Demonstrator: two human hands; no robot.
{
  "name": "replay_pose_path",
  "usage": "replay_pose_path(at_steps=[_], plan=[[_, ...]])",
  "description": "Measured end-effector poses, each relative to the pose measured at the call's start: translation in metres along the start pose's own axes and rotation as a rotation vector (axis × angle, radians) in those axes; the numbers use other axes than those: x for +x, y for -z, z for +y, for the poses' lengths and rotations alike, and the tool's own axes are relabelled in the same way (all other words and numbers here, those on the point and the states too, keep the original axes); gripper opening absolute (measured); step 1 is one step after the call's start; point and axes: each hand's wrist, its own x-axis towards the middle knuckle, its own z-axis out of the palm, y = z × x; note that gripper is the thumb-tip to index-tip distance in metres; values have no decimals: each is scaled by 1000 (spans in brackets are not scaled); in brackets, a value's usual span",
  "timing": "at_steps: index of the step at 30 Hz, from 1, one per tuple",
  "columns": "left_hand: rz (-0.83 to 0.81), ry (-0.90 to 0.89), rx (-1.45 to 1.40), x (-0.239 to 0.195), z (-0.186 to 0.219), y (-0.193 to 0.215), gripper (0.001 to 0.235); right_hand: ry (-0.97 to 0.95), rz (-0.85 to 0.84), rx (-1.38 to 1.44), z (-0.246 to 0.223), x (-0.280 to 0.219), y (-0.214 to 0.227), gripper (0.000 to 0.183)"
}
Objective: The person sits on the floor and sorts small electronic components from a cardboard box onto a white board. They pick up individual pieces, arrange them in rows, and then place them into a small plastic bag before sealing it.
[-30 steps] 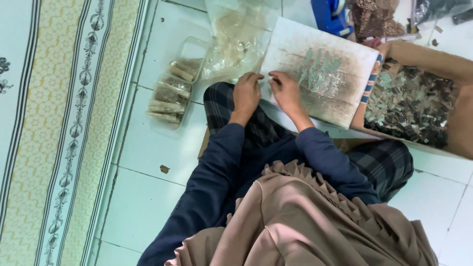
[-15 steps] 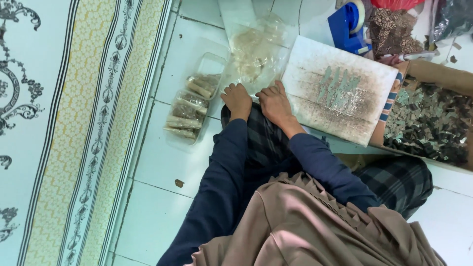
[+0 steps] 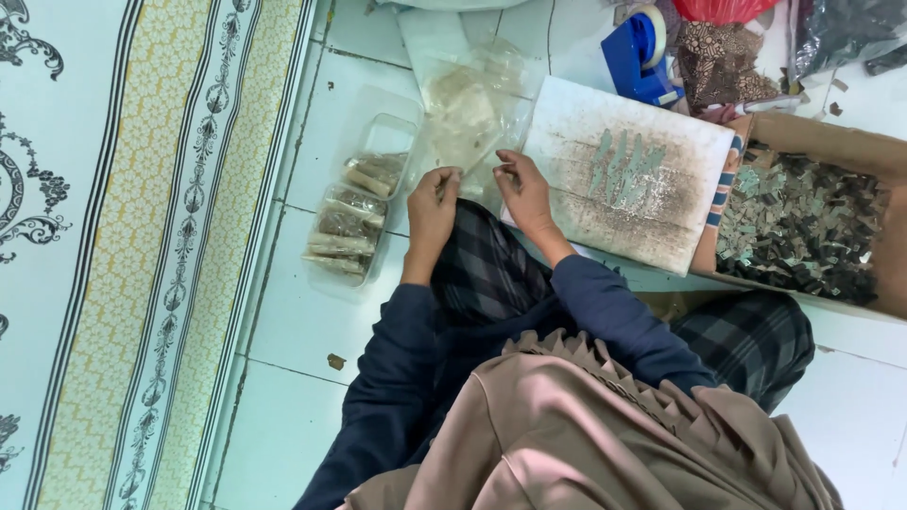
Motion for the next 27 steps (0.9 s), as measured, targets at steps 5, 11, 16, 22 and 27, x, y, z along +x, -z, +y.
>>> replay_pose_path(at_steps=[5,11,16,22,27], plan=[[-284,49,-389,-16,36,23,18,-378,-38,665,-34,9,46,62],[-497,44,-579,-23,79,29,22,-492,-310,926,-44,-6,94,85],[-644,-29,-532,-21,106,30,21,-3,-438,667,-91,-15,141,75],[-636,-83,-470,-12,156,30,16,-202,-620,422,-95,-28,188,28],[-531,-46,-505,-16,186,37,16,-443,-444,510,-53,-72,217,22]])
